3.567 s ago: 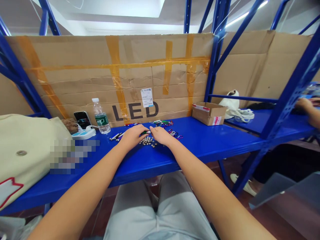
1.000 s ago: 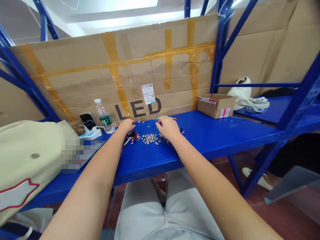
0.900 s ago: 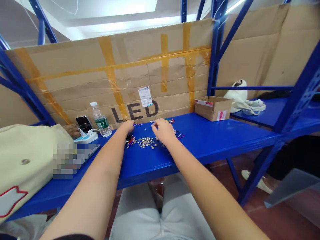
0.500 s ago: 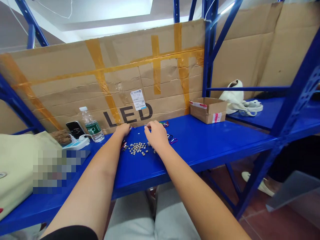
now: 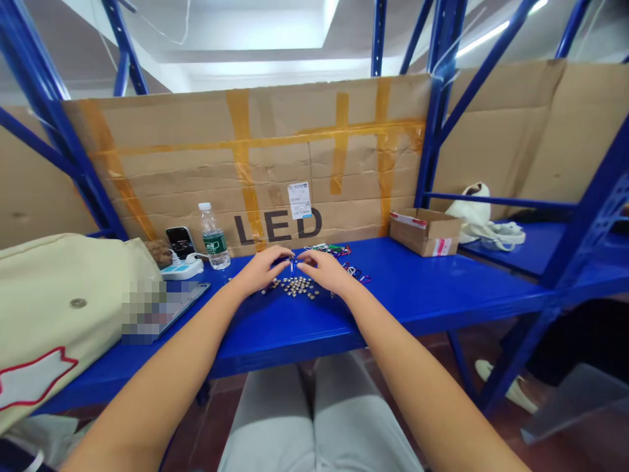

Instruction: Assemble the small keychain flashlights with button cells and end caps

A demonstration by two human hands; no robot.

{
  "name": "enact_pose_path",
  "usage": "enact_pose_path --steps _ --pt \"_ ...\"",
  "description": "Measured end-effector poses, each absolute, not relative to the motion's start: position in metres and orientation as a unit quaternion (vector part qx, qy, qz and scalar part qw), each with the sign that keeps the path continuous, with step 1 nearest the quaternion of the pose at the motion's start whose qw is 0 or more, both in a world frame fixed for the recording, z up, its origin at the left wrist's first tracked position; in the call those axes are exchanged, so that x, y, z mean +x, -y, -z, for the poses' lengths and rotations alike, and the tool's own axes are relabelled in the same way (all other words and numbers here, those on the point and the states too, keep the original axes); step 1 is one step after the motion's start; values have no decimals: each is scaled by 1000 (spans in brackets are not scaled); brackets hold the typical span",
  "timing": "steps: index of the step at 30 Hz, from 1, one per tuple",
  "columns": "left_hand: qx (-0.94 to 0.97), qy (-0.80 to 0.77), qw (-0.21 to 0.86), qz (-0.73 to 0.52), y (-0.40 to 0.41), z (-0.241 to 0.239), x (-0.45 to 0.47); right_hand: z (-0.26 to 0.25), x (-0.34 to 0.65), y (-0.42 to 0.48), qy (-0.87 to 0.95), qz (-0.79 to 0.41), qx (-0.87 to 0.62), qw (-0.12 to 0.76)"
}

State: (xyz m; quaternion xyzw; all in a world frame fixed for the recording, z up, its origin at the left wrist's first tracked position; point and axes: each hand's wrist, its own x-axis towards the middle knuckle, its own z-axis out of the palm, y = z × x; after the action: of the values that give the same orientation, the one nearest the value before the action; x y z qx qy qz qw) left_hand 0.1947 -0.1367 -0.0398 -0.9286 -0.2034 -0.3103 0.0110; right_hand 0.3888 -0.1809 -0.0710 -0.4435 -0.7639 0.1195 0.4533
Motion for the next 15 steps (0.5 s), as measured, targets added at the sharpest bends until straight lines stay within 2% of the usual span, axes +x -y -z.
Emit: enact_pose_path --steps 5,11,15 --pt "-918 200 -18 341 130 49 191 74 379 181 770 -157 -425 449" --pt "-911 185 -27 369 134 52 197 73 380 183 773 -75 -459 431" --pt "-895 206 -31 394 136 52 199 74 382 183 783 -84 -471 397"
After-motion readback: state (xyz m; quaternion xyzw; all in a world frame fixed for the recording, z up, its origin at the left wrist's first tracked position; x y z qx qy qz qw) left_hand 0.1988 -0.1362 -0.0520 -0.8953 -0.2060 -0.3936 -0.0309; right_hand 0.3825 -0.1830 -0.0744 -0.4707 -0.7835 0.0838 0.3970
